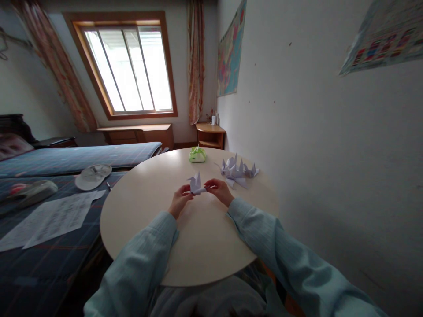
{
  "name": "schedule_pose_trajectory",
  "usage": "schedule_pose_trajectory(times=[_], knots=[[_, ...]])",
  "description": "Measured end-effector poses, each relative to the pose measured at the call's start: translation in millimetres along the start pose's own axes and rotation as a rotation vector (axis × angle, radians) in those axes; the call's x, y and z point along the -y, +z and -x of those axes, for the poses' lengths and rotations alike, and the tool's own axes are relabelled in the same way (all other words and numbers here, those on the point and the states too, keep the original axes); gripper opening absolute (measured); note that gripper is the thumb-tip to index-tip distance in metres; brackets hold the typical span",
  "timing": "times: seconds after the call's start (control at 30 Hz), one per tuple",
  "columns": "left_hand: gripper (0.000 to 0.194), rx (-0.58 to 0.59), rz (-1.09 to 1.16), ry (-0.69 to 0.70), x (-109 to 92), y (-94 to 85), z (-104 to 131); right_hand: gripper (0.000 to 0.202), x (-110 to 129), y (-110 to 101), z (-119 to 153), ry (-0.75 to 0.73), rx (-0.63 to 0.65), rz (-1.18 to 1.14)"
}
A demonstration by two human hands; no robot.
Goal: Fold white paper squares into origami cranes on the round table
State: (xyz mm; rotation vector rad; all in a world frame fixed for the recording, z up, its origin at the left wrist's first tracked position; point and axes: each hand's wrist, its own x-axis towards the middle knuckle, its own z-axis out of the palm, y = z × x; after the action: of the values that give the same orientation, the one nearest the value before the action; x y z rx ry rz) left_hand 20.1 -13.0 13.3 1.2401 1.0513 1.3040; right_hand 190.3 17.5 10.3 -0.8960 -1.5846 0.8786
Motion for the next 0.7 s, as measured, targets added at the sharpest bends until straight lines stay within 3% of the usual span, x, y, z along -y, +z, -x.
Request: schedule_pose_trajectory(times=[0.23,0.5,0.7], knots=[[0.029,0.025,0.004,-0.120,-0.1,-0.1,0.2,0.009,11.4,2.6,6.9,-0.106,-0.087,0.205],[0.031,0.141,0.129,-0.274,-1.6,-1.7,-1.9,0.008,13.7,2.2,10.3,-0.263,-0.144,0.341],[0.031,0.150,0.196,-0.248,-0.8,-1.2,-0.4,0.009,16.9,1.5,10.4,-0.239,-0.148,0.321]])
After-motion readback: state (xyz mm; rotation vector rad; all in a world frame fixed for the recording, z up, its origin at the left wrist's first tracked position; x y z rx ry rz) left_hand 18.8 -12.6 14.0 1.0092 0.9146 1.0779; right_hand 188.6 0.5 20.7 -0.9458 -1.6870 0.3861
